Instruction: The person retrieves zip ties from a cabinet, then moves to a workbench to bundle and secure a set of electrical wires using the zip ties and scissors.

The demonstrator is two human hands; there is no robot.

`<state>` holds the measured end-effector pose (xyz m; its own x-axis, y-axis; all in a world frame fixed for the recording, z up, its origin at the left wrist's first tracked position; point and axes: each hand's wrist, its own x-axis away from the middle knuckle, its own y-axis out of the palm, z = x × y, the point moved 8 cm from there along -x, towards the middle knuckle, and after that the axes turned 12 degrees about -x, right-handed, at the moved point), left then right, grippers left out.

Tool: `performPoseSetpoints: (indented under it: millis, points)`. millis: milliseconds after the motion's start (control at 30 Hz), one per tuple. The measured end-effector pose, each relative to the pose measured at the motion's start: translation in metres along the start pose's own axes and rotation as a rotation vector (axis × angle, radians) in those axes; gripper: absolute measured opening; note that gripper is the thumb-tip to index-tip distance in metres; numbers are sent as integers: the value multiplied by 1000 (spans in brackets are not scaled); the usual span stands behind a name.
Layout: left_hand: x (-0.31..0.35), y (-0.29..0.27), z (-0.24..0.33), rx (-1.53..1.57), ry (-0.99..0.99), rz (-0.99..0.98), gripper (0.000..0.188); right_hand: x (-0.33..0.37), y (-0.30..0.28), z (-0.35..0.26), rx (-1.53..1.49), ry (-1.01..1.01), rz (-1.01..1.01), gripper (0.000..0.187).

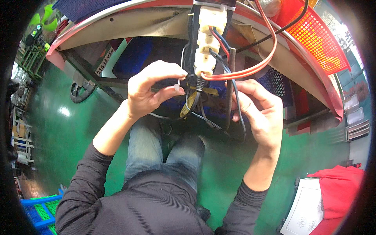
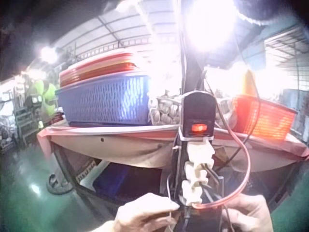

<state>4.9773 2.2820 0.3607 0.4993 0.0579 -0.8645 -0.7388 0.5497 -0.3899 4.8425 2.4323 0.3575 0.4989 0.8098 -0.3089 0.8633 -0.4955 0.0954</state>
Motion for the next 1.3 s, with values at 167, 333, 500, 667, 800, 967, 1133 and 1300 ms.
performPoseSetpoints:
  millis: [167, 333, 500, 667, 800, 967, 1133, 1300]
  points:
    - [7, -2, -5, 14, 9, 51, 25, -9, -7, -1, -1, 72, -56, 25]
    - [17, -10, -27, 138, -106, 120, 22, -13, -10, -8, -15, 19, -85, 28]
    - [24, -9, -42, 269, -189, 173, 24, -16, -20, -14, 188, -187, 20, 26]
    - [16, -14, -47, 388, -193, 327, 18, -14, -49, -26, 216, -429, 353, 14]
    - [11, -14, -20, 94, 11, 191, 23, -1, -30, -37, 134, -651, 132, 12]
    - [5, -2, -1, -54, 105, 98, 24, 1, -18, -19, 208, -475, 92, 14]
    - [-1, -2, 2, -109, 118, 119, 25, -10, -16, -7, 43, -370, -5, 15]
    - [2, 1, -1, -31, 34, 129, 24, -21, -20, 10, 65, -127, 59, 12]
